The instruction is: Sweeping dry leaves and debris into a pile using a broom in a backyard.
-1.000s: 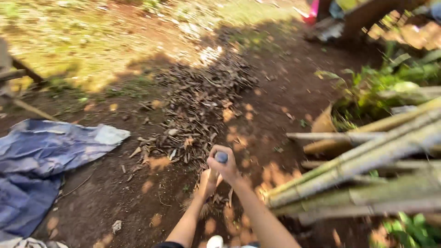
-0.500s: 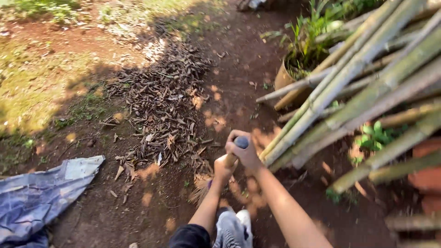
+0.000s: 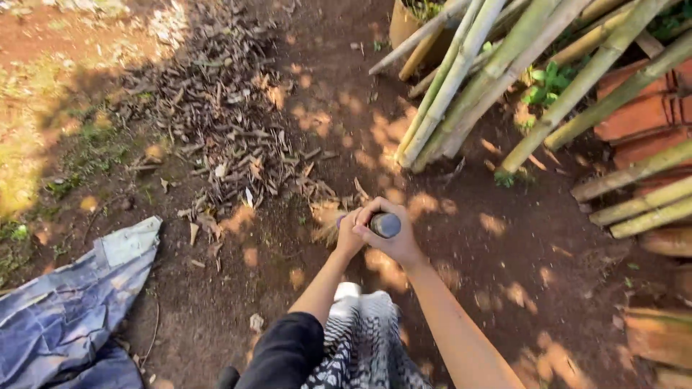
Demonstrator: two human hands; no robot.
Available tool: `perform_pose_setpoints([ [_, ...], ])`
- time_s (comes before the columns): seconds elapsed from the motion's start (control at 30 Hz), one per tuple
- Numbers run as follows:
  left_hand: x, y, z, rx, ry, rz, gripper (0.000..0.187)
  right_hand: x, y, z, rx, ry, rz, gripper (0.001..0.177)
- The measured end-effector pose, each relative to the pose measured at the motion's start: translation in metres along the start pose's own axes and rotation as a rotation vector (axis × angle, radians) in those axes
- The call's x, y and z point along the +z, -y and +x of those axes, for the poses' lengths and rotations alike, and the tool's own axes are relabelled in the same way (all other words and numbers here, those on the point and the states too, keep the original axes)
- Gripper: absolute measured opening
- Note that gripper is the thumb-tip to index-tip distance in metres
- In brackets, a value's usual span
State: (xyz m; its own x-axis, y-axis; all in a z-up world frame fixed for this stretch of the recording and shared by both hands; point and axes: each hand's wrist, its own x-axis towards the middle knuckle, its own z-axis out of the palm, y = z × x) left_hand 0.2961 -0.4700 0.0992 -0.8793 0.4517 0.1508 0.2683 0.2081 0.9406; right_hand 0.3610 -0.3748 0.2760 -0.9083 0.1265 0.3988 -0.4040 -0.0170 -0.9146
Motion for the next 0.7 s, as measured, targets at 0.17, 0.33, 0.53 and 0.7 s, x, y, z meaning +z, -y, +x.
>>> perform_pose_setpoints([
  [0.17, 0.056, 0.053, -0.035, 0.076, 0.094, -0.061, 0.034, 0.007, 0.058, -0.054, -0.032, -0.205, -0.321, 0.015],
  [0.33, 0.085, -0.02, -0.06, 0.238, 0.423, -0.242, 0.022, 0.014, 0.119, -0.086, -0.186, -0.374, -0.334, 0.021],
  [0.53, 0.08, 0.048, -0.067, 0.318, 0.986, -0.549, 0.02, 0.12, 0.057, -0.118, -0.096, -0.488, -0.672, 0.02],
  [0.7, -0.011, 0.09, -0.058, -0.776, 1.361, -0.67, 0.022, 0.206, -0.006, -0.129, 0.141, -0.563, -0.688, 0.011],
])
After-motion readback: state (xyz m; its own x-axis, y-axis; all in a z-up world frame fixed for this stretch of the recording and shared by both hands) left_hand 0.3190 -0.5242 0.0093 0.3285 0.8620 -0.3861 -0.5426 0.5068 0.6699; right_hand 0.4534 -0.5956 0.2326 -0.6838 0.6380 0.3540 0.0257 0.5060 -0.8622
